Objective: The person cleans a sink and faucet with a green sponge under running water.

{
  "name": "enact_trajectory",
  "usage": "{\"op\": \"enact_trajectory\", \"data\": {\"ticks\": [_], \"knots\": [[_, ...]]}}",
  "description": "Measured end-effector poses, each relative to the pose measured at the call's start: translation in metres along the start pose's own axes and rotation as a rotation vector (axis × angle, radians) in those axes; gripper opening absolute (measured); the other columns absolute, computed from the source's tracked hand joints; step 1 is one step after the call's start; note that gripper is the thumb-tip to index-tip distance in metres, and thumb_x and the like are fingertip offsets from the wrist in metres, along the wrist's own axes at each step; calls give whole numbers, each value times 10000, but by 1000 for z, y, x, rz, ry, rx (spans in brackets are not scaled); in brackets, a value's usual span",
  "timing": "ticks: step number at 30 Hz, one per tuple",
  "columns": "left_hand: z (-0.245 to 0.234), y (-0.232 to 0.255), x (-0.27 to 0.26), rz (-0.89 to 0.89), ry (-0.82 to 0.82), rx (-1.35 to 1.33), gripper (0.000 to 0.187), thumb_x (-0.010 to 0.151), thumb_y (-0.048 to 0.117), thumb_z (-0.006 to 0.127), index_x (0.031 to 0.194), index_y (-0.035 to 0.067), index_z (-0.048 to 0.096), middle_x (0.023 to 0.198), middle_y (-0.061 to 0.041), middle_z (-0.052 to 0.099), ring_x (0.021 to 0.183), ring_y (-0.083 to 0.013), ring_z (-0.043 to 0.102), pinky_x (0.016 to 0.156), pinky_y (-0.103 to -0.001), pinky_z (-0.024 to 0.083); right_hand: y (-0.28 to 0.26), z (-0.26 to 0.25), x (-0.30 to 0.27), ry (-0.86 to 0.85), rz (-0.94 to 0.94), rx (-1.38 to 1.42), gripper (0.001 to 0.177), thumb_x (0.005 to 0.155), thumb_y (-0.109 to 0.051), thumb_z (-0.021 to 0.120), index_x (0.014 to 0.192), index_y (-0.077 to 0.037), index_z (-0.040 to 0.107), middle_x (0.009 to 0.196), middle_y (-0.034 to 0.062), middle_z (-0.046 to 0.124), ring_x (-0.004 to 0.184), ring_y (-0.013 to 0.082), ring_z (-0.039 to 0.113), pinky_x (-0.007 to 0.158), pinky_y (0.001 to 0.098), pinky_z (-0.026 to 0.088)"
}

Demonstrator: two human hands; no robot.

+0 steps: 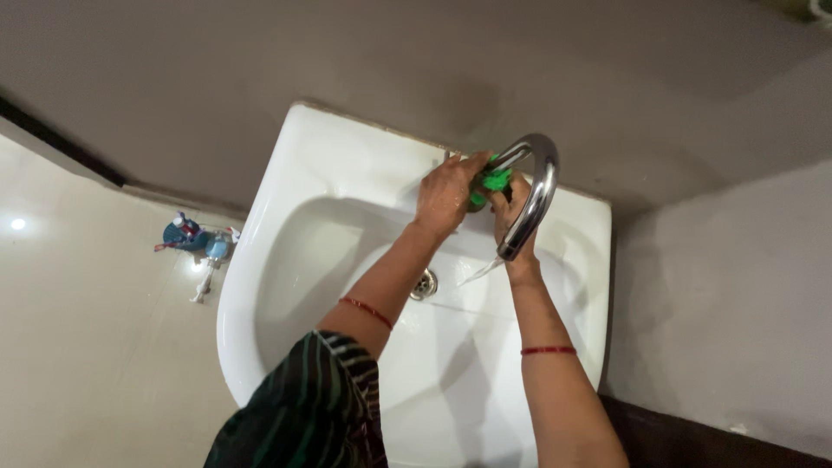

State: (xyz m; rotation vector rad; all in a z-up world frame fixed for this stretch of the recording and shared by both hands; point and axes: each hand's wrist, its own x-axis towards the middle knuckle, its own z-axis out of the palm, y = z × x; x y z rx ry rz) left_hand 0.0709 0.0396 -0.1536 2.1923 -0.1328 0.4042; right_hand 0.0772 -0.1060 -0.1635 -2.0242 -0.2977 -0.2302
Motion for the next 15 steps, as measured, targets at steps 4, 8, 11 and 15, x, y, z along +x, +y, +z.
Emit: {"op": "enact_trajectory", "data": {"ticks": [4,8,11,15], "knots": [[-14,19,13,-159,-199,150,501,921,126,701,1411,195,616,1244,-155,683,1149,-369,692,1001,-470,549,-5,-15,5,-36,-78,-199,151,968,-39,636,1112,8,652,890,70,621,736,150,641,637,292,542],[-21,43,25,16,-44,54,472,939,92,648,1398,201,623,1293,-105,691,1206,-370,673,1032,-463,533,-55,-40,9,38,-68,92,235,978,-139,534,1124,-29,682,884,37,693,753,122,682,606,269,559],[-10,42,28,218,166,-19,388,1029,65,596,1399,176,626,1389,-64,669,1271,-348,671,1130,-464,502,-57,-36,11,169,-142,68,342,1039,-193,406,1158,-66,701,842,23,676,693,105,684,576,258,588],[4,29,28,164,169,-13,433,961,57,616,1374,187,628,1326,-95,706,1203,-382,668,1008,-470,534,-13,-17,8,214,-191,-61,126,997,-126,661,1032,-36,743,799,39,704,635,141,673,546,293,546]]}}
